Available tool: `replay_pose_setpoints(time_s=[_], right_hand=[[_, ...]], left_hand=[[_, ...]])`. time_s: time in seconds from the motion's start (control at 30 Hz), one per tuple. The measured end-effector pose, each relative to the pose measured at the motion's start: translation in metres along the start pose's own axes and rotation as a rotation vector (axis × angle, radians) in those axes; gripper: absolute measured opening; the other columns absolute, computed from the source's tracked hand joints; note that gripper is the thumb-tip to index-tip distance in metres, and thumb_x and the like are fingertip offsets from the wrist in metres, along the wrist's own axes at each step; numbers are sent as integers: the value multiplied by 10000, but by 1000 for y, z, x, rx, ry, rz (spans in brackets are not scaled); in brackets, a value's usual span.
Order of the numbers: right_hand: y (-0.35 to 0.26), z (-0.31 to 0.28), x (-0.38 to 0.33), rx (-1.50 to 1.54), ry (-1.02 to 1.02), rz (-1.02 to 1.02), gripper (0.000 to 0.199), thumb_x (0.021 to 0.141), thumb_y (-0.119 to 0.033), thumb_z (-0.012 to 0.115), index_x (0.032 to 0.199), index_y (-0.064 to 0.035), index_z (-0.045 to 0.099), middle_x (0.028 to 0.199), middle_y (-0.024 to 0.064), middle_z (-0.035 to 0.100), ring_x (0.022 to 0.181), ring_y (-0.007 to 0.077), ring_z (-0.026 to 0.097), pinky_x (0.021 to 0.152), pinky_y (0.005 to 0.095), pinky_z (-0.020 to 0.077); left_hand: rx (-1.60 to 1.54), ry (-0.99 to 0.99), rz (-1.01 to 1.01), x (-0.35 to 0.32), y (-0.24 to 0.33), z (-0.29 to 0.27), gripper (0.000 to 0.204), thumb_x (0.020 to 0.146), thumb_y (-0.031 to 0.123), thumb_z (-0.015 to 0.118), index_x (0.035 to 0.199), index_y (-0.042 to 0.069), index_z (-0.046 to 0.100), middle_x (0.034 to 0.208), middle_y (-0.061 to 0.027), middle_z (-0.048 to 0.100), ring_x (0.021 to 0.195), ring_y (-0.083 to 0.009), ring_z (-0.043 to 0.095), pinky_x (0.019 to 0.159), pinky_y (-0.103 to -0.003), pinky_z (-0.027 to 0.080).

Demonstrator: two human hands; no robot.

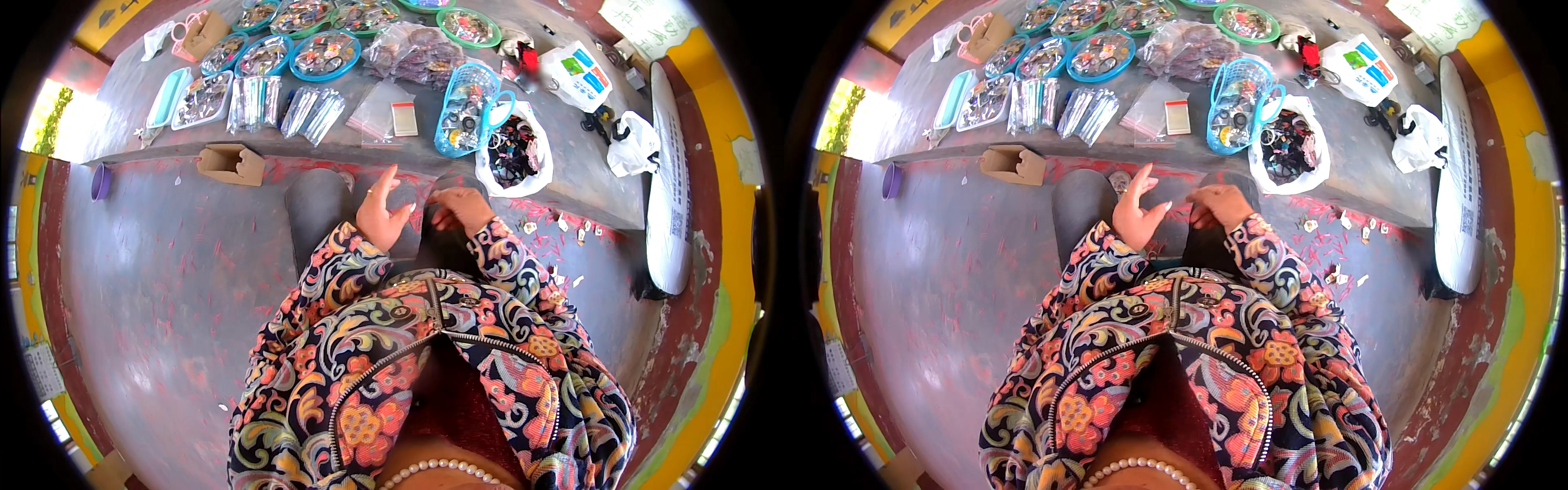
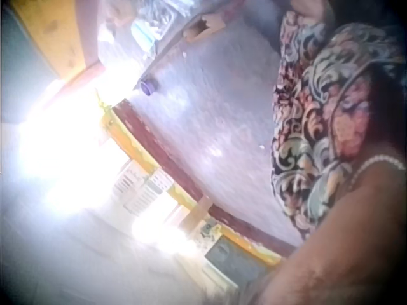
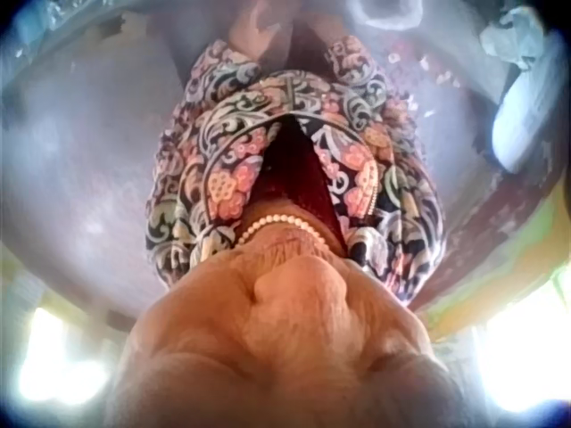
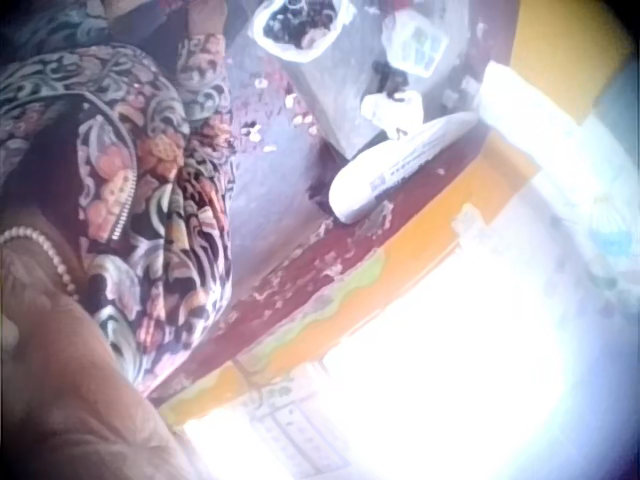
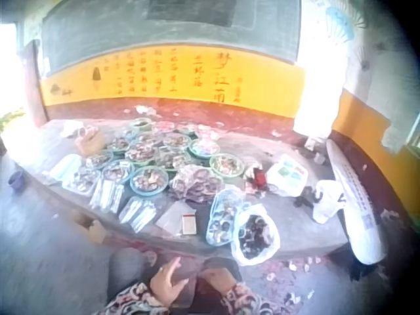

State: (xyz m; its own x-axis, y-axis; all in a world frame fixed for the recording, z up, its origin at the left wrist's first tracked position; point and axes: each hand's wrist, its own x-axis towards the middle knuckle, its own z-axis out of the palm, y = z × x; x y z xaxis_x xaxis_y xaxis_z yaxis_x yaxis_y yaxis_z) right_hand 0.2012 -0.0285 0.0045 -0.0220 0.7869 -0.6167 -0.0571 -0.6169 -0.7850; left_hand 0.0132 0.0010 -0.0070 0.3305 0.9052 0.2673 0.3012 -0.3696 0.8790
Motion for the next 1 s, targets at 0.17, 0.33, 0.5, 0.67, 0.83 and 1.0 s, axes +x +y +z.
replay_pose_setpoints(time_s=[0.17,0.33,0.5,0.67,0.83,1.0], right_hand=[[8,-5,6,309,-167,53,282,850,-281,502,945,-32,595,566,36,585,439,124,532,406,215,376],[5,6,0,374,-329,9,323,848,-278,509,1046,-28,560,555,35,577,437,114,525,411,216,381],[4,4,-3,440,-400,-16,398,850,-288,505,1154,-33,481,551,42,572,416,109,509,397,203,384],[3,4,-6,489,-383,-7,389,857,-312,489,1119,-25,496,563,52,581,410,107,510,383,198,390],[4,1,-3,339,-390,37,342,871,-318,458,1002,-16,549,596,76,603,429,120,546,380,192,398],[1,2,-3,148,-342,-2,310,871,-303,465,932,-14,558,627,97,613,455,137,572,370,188,393]], left_hand=[[-788,-198,-725,3,-10,-6,417,819,115,562,1194,11,414,1066,-112,529,967,-164,538,624,-225,498],[-952,-240,-733,4,-9,-5,248,882,98,440,1071,-51,499,983,-118,573,943,-183,559,708,-253,507],[-1088,-284,-671,2,-12,-5,247,881,92,442,1050,-77,507,998,-129,568,930,-200,570,793,-277,482],[-1128,-361,-707,1,-11,-4,249,881,90,440,1061,-69,505,1047,-130,554,945,-190,559,788,-284,483],[-1003,-381,-721,1,0,-10,264,875,124,460,1089,-18,516,1030,-83,571,939,-151,555,692,-241,489],[-762,-381,-770,5,3,-8,267,868,163,481,1089,23,533,993,-42,601,895,-104,568,553,-191,457]])
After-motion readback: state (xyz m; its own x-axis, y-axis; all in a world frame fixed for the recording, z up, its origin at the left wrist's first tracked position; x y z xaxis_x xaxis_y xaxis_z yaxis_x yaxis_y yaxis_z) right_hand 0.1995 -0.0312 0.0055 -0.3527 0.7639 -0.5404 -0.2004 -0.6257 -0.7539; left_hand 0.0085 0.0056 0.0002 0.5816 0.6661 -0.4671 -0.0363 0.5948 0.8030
